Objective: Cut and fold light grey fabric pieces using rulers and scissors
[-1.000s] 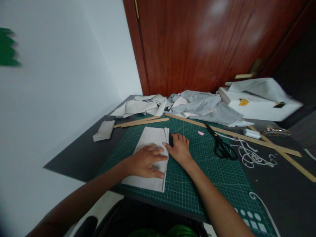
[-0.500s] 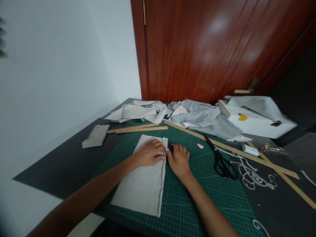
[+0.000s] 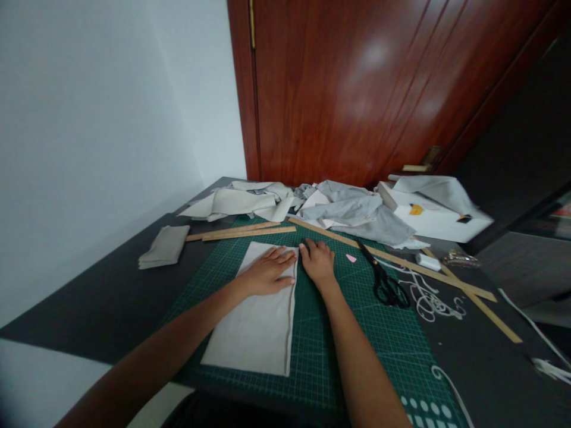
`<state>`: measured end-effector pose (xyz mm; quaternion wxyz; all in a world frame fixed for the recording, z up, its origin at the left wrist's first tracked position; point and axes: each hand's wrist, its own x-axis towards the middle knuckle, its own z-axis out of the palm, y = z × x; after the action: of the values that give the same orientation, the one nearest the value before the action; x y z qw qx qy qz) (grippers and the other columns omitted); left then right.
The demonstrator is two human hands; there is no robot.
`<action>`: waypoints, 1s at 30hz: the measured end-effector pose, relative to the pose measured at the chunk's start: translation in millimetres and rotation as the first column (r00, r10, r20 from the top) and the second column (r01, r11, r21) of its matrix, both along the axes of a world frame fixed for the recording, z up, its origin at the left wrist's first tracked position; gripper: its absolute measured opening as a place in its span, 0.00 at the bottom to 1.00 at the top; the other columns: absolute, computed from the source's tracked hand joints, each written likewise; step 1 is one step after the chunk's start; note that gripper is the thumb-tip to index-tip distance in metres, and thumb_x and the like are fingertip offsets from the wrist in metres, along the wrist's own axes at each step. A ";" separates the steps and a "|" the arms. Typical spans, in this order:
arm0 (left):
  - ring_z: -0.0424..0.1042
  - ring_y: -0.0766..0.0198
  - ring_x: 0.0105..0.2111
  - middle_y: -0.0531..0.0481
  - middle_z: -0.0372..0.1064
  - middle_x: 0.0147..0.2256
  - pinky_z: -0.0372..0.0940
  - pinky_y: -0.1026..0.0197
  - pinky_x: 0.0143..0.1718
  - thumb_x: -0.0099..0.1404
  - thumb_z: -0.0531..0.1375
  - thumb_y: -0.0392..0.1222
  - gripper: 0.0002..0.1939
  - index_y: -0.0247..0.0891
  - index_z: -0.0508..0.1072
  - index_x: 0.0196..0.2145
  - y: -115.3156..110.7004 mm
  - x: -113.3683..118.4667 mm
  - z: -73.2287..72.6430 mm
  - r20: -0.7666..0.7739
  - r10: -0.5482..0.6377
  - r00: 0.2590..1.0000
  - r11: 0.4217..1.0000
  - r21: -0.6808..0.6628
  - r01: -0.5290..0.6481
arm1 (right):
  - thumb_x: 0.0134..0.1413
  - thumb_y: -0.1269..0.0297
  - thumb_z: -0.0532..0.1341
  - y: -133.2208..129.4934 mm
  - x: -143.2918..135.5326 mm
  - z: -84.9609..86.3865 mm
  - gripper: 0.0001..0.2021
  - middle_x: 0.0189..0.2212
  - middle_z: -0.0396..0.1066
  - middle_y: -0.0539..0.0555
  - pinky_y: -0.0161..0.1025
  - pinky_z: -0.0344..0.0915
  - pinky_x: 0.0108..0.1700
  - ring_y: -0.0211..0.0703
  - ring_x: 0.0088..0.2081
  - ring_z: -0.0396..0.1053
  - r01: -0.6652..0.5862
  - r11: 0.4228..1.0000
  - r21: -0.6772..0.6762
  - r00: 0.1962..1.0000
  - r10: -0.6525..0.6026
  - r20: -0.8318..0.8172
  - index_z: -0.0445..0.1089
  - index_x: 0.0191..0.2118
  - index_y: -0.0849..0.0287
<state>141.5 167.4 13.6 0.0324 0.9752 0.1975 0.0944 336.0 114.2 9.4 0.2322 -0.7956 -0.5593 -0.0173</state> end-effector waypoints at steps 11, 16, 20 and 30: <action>0.44 0.34 0.73 0.40 0.51 0.73 0.39 0.30 0.70 0.67 0.53 0.75 0.45 0.43 0.60 0.70 -10.3 0.7 3.8 -0.065 0.015 0.998 0.998 -0.059 -0.019 | 0.74 0.55 0.50 -6.0 -4.6 -0.6 0.23 0.65 0.68 0.60 0.56 0.57 0.61 0.58 0.63 0.62 -0.244 0.969 -0.033 0.969 0.243 -0.053 0.66 0.67 0.53; 0.41 0.33 0.74 0.37 0.45 0.74 0.37 0.29 0.70 0.66 0.54 0.76 0.48 0.40 0.59 0.71 -8.6 0.2 7.2 -0.107 -0.008 0.994 0.997 -0.079 -0.001 | 0.73 0.57 0.50 0.5 -11.1 -2.8 0.19 0.62 0.69 0.63 0.57 0.57 0.59 0.61 0.60 0.63 -0.201 0.979 -0.018 0.980 0.200 -0.021 0.73 0.56 0.56; 0.40 0.32 0.74 0.38 0.42 0.75 0.36 0.28 0.70 0.66 0.53 0.76 0.48 0.41 0.58 0.71 -7.5 -0.8 6.3 -0.097 -0.039 0.994 0.996 -0.087 0.031 | 0.70 0.60 0.52 3.6 -8.3 -5.5 0.13 0.53 0.73 0.64 0.55 0.59 0.55 0.59 0.53 0.66 -0.186 0.982 0.029 0.978 0.188 -0.085 0.73 0.46 0.57; 0.40 0.36 0.74 0.32 0.42 0.74 0.37 0.35 0.72 0.66 0.52 0.77 0.54 0.33 0.48 0.74 -4.0 -1.7 -0.3 -0.072 -0.053 0.996 0.997 -0.068 0.048 | 0.71 0.63 0.51 13.3 -3.0 -7.3 0.15 0.39 0.79 0.60 0.40 0.66 0.44 0.49 0.41 0.76 -0.214 0.974 0.080 0.959 0.225 -0.174 0.71 0.53 0.61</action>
<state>139.8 163.5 13.3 0.0600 0.9811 0.1770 0.0510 333.0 127.5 2.1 0.3067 -0.7195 -0.6198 0.0645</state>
